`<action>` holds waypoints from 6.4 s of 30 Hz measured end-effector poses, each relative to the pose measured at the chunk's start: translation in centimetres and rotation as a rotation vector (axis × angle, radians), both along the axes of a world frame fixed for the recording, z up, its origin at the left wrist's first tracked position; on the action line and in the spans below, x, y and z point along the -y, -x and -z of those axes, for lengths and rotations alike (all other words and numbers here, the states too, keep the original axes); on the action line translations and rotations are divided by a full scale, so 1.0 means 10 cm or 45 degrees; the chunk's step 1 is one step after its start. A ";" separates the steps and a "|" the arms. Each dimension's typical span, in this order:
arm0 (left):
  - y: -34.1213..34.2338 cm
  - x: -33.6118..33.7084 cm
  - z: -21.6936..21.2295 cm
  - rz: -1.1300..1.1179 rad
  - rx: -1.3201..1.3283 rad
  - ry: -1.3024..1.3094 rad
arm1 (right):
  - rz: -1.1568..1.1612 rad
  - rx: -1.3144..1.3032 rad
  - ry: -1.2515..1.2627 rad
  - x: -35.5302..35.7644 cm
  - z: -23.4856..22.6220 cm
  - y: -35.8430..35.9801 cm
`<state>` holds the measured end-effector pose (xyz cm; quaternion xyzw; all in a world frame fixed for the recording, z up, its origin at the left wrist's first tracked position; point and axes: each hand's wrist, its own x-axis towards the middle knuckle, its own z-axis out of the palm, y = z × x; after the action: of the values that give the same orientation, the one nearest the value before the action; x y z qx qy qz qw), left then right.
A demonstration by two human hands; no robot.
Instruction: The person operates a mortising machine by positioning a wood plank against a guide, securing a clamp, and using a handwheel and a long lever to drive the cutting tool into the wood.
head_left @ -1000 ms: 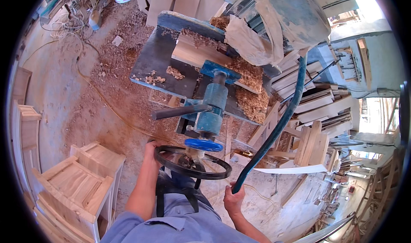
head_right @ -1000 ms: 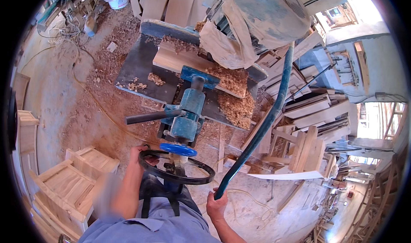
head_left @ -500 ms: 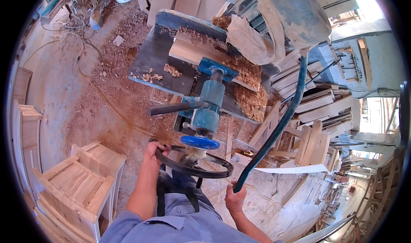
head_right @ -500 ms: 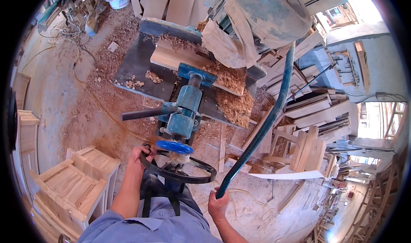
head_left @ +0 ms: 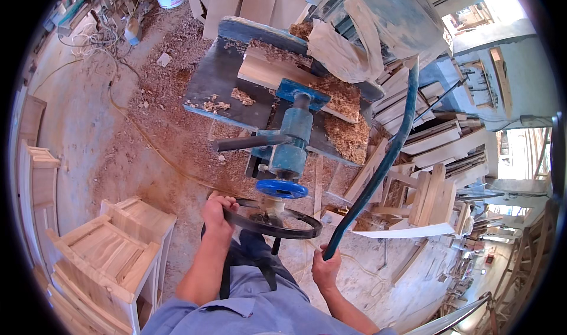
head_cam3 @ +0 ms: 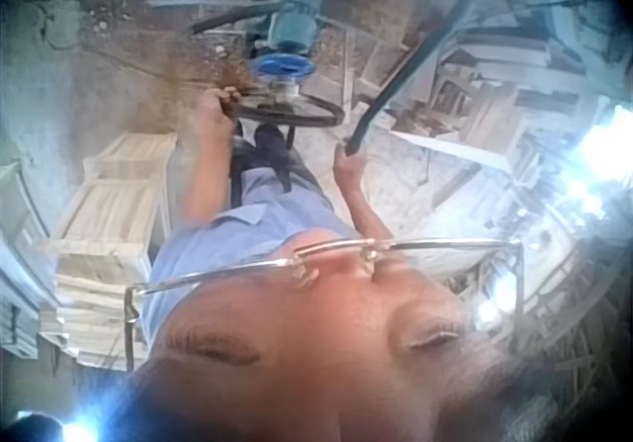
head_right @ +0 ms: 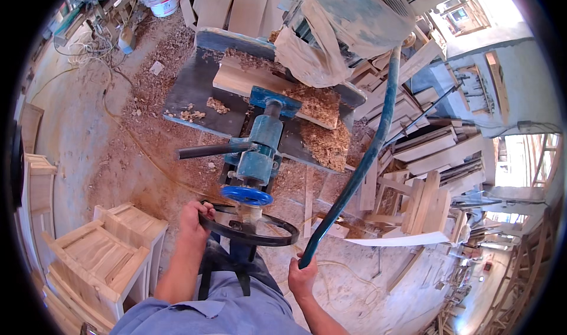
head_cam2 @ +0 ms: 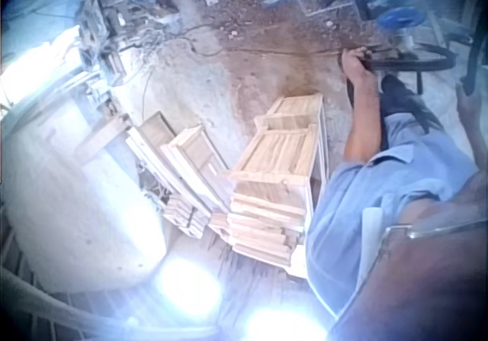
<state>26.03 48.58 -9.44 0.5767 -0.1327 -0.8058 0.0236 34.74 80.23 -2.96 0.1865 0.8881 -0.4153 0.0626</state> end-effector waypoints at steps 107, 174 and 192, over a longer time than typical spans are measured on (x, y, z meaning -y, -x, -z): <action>-0.01 0.43 0.83 0.389 0.048 -0.382 | -0.021 -0.054 0.035 0.16 -0.04 0.02; -0.69 -0.77 0.07 1.172 -0.724 -0.399 | -0.037 -0.040 -0.004 0.27 -0.03 -0.01; -0.71 -0.34 0.10 0.986 -0.378 -0.120 | 0.169 0.156 0.080 0.40 -0.19 0.06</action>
<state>33.08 51.96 -10.43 0.3623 -0.2979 -0.8346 -0.2887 34.11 76.18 -1.10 0.2680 0.8549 -0.4339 0.0952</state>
